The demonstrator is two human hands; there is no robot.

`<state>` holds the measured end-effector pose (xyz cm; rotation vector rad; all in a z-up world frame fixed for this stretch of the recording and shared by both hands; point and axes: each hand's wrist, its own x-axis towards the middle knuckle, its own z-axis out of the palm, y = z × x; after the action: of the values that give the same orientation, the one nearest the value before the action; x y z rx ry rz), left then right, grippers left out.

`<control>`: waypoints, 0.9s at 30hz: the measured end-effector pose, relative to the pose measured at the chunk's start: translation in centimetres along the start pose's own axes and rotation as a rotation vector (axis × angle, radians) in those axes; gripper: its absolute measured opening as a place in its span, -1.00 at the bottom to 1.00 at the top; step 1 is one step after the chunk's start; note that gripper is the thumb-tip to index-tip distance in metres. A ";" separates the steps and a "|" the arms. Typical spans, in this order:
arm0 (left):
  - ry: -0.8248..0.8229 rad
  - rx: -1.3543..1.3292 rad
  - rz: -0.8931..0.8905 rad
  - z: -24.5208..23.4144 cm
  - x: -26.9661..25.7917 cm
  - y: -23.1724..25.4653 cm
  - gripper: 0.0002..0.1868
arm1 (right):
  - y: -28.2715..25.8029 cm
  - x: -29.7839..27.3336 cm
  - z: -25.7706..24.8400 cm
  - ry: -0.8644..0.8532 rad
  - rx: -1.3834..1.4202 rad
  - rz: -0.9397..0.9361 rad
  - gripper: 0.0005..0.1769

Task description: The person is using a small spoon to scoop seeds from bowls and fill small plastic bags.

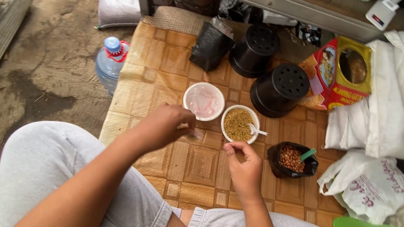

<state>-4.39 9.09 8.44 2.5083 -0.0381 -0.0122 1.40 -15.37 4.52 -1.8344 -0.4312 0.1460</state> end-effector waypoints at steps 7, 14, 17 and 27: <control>0.015 -0.118 -0.180 -5.8 0.9 -5.6 -0.87 | 3.1 0.4 0.7 -0.018 0.011 0.128 -0.92; -0.012 -0.241 -0.281 0.4 3.1 -14.0 -0.88 | 4.8 0.8 2.0 -0.067 -0.071 0.184 -0.92; -0.120 -0.208 -0.227 1.4 3.9 -12.1 -0.86 | 4.6 0.7 2.6 -0.080 -0.150 0.124 -0.94; -0.267 -0.273 0.081 1.8 3.2 -1.8 -0.92 | 2.4 0.6 4.3 -0.060 -0.044 0.021 -0.98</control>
<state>-1.22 9.34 5.94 2.2151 -0.2320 -0.2992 1.14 -11.89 1.05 -1.8821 -0.4596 0.2076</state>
